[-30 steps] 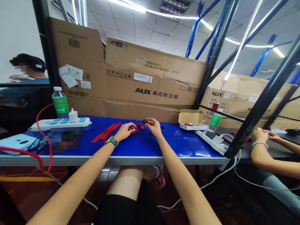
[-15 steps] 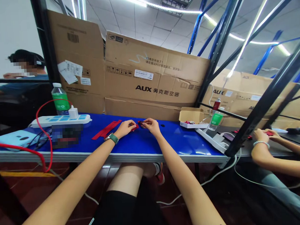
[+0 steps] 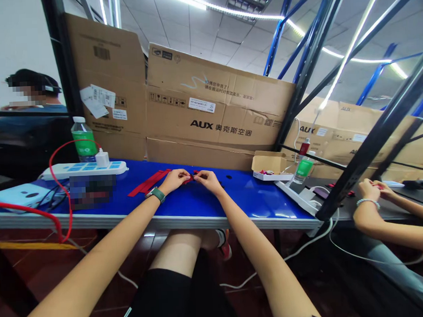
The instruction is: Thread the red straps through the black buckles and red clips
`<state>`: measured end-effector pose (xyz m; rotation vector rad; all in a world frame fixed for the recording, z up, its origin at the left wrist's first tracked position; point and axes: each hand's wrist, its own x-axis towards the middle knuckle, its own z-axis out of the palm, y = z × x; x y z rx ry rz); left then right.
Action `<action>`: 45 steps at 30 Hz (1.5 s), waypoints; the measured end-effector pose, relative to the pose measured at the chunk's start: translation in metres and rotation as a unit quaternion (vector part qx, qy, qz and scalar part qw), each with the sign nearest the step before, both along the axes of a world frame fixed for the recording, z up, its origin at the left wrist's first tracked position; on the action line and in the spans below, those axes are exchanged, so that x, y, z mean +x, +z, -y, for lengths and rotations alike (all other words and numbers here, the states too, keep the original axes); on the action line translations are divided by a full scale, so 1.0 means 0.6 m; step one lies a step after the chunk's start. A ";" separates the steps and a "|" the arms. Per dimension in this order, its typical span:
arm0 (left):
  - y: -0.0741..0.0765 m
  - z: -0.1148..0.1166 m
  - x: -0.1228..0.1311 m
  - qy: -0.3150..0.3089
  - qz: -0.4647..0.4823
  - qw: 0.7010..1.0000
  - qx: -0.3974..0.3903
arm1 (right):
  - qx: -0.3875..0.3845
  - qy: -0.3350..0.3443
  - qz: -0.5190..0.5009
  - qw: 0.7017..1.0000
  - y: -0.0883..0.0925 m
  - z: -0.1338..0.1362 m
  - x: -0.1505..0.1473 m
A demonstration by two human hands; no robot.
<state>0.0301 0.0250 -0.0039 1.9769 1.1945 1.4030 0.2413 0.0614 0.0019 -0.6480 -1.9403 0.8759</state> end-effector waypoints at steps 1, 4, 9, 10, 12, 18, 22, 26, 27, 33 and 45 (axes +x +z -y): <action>0.000 0.001 0.000 -0.002 0.005 1.000 -0.003 | -0.016 0.006 -0.010 1.000 0.001 0.000 0.000; 0.000 0.004 0.001 -0.005 0.018 1.000 -0.017 | -0.071 0.032 -0.045 0.996 0.003 0.001 0.001; -0.002 0.003 0.005 -0.042 -0.003 0.999 -0.029 | -0.093 0.072 -0.032 0.993 0.004 0.005 -0.001; -0.002 0.003 0.006 -0.045 -0.004 0.999 -0.031 | -0.094 0.076 -0.029 0.992 0.004 0.006 -0.002; -0.002 0.006 0.007 -0.043 -0.006 0.999 -0.033 | -0.110 0.077 -0.035 0.990 0.004 0.007 -0.003; 0.014 0.032 0.019 -0.041 -0.111 0.990 0.074 | -0.180 0.047 -0.091 0.978 0.005 0.009 0.003; 0.016 0.039 0.023 -0.037 -0.164 0.980 0.106 | -0.206 0.052 -0.078 0.974 0.002 0.014 0.004; 0.008 0.034 0.018 0.003 -0.185 0.980 0.071 | -0.199 0.026 -0.063 0.978 0.002 0.011 0.001; 0.007 0.033 0.017 0.011 -0.193 0.979 0.066 | -0.195 0.007 -0.062 0.979 0.002 0.008 0.001; 0.007 0.035 0.012 0.116 -0.252 0.958 0.077 | -0.088 -0.247 -0.006 0.965 -0.002 -0.015 0.015; -0.002 0.010 0.003 0.050 -0.168 0.983 0.047 | 0.102 -0.202 0.035 0.974 0.011 0.008 0.003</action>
